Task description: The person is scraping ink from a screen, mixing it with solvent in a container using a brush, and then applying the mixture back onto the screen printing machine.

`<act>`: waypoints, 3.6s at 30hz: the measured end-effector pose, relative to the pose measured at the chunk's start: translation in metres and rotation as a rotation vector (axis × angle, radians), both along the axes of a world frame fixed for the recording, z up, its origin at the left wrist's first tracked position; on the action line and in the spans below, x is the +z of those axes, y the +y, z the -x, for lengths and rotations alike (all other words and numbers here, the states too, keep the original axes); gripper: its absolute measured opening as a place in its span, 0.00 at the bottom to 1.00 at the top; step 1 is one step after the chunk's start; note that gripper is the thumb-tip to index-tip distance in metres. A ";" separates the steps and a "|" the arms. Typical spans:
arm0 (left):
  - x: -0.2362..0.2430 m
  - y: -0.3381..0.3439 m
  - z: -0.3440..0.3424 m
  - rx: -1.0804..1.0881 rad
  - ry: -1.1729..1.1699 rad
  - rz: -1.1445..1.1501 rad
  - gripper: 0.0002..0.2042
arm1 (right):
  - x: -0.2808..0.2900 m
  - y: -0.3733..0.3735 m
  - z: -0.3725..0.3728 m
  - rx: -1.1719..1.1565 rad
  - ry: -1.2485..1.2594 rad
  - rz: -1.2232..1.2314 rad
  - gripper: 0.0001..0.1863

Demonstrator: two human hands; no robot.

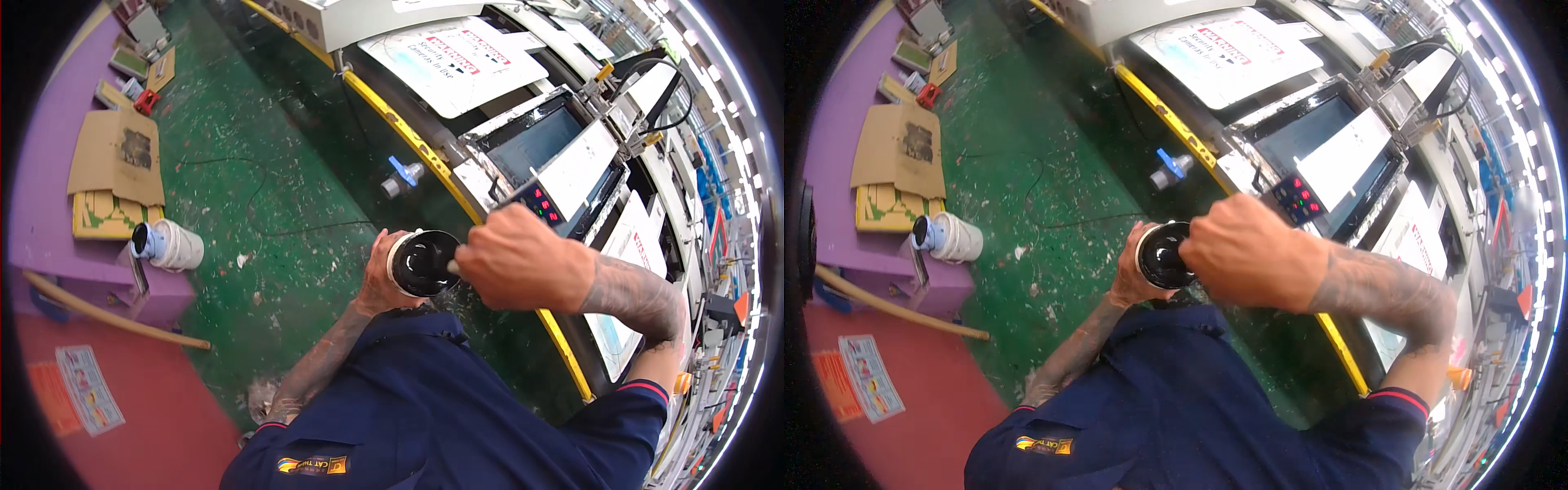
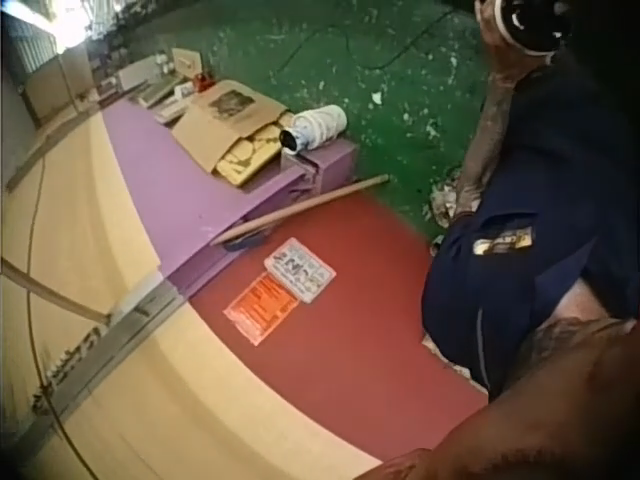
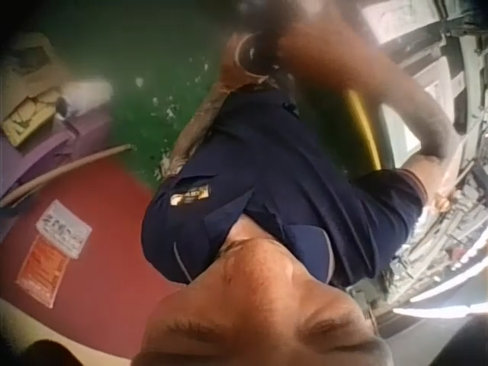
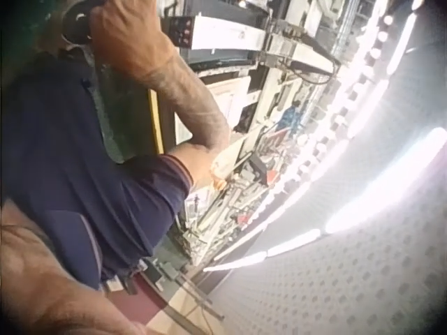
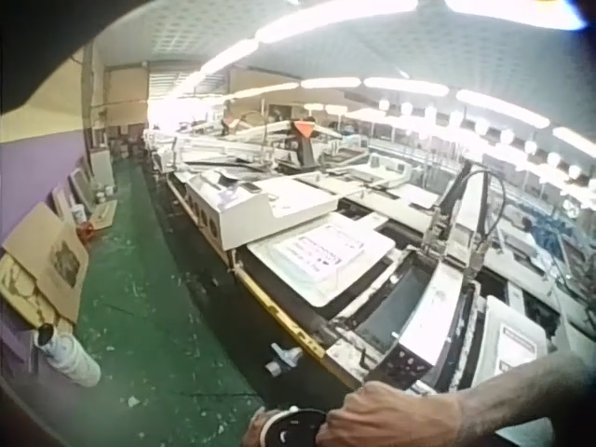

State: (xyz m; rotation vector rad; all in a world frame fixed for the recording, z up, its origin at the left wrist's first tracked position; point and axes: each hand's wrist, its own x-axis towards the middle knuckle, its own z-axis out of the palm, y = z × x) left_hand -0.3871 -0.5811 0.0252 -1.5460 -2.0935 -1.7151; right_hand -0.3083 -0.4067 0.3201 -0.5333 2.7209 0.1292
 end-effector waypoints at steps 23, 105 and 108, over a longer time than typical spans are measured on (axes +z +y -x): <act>0.012 0.222 0.381 -0.868 -0.182 -0.050 0.54 | 0.005 0.113 0.301 -0.693 -0.020 -0.162 0.07; 0.048 0.585 0.316 -1.484 -0.200 0.180 0.50 | 0.008 0.240 0.229 -2.108 0.579 -0.258 0.11; 0.041 0.667 0.307 -1.359 0.004 0.100 0.50 | -0.021 0.308 0.202 -2.111 0.696 -0.210 0.11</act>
